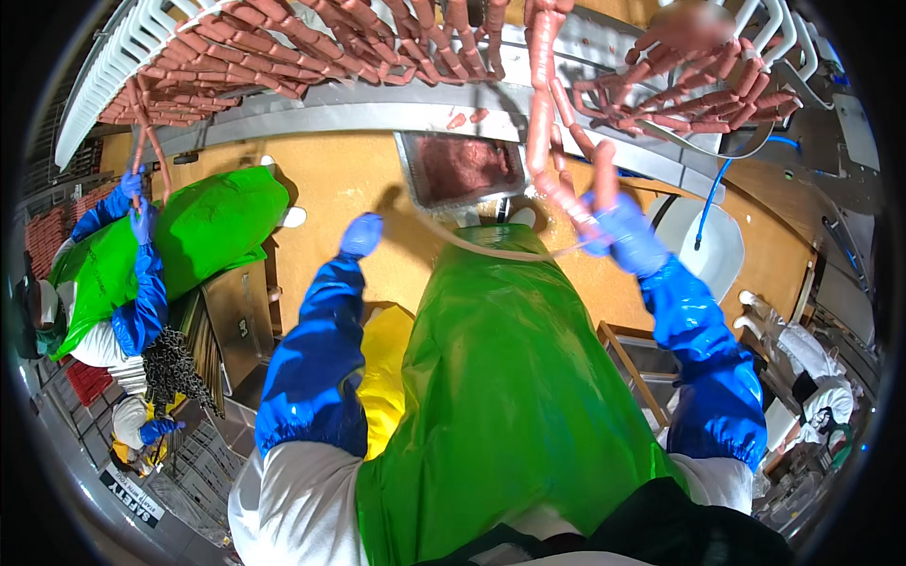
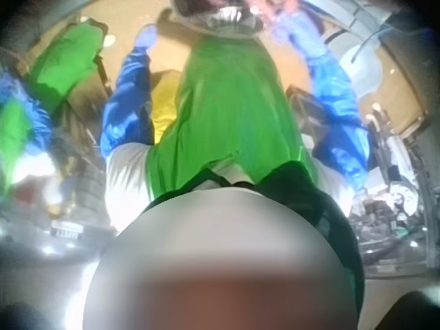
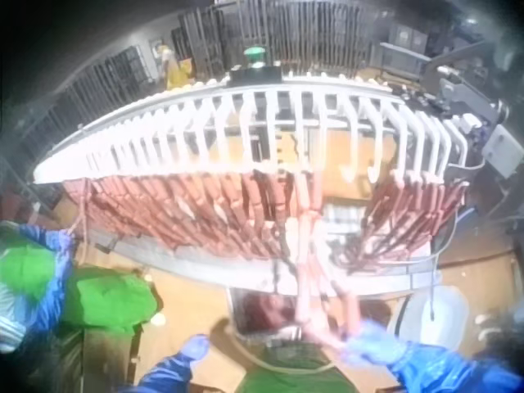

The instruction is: The person fills sausage casings with ground meat using a stuffer machine, ties off sections, and places the linked sausages onto a rotating rack. The process is repeated continuously as the rack turns.

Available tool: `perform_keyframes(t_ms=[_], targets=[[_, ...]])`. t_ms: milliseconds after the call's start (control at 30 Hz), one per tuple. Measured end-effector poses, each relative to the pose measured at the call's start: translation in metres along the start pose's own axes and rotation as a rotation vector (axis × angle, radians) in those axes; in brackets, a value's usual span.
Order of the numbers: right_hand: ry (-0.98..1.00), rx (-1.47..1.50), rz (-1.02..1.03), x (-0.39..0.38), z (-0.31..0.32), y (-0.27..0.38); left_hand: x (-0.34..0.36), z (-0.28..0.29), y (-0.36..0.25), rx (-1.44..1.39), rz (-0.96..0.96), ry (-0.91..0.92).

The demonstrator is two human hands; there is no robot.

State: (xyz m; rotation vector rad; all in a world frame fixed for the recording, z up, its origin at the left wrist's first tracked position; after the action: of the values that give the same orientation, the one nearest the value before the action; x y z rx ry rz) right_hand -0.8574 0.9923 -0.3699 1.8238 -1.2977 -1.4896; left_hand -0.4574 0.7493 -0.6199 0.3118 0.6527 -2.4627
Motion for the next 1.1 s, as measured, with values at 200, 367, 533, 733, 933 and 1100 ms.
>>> perform_keyframes(t_ms=[200,367,533,733,933,1100], targets=[[-0.210,0.162,0.077,-0.003,0.039,0.016,0.096,0.033,-0.100,-0.749,-0.104,-0.169],[-0.218,0.412,0.037,0.037,0.048,-0.026,0.160,0.064,-0.191,-0.760,-0.047,-0.259],[-0.183,0.432,-0.060,0.050,0.030,-0.048,0.133,0.080,-0.337,-0.695,-0.477,0.115],[-0.683,-0.085,0.264,0.058,0.005,-0.067,0.145,0.190,-0.350,-1.055,-0.391,0.058],[-1.259,-0.257,0.258,0.040,0.014,-0.041,0.113,0.135,-0.351,-1.237,-0.377,0.332],[-0.827,0.648,-0.090,0.076,-0.013,-0.124,0.175,-0.026,-0.303,-1.558,-0.018,0.707]])
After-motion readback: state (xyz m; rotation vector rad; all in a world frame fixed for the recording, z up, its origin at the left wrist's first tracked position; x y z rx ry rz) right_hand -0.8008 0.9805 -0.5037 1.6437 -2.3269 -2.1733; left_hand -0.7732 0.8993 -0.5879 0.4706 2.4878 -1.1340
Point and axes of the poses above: each hand's wrist, its own x-axis towards the middle knuckle, its own z-axis out of the back of the hand, y = z × x, the point moved 6 cm from there along x, towards the middle knuckle, and after that the axes turned 2 degrees about -x, right-handed, at the moved point
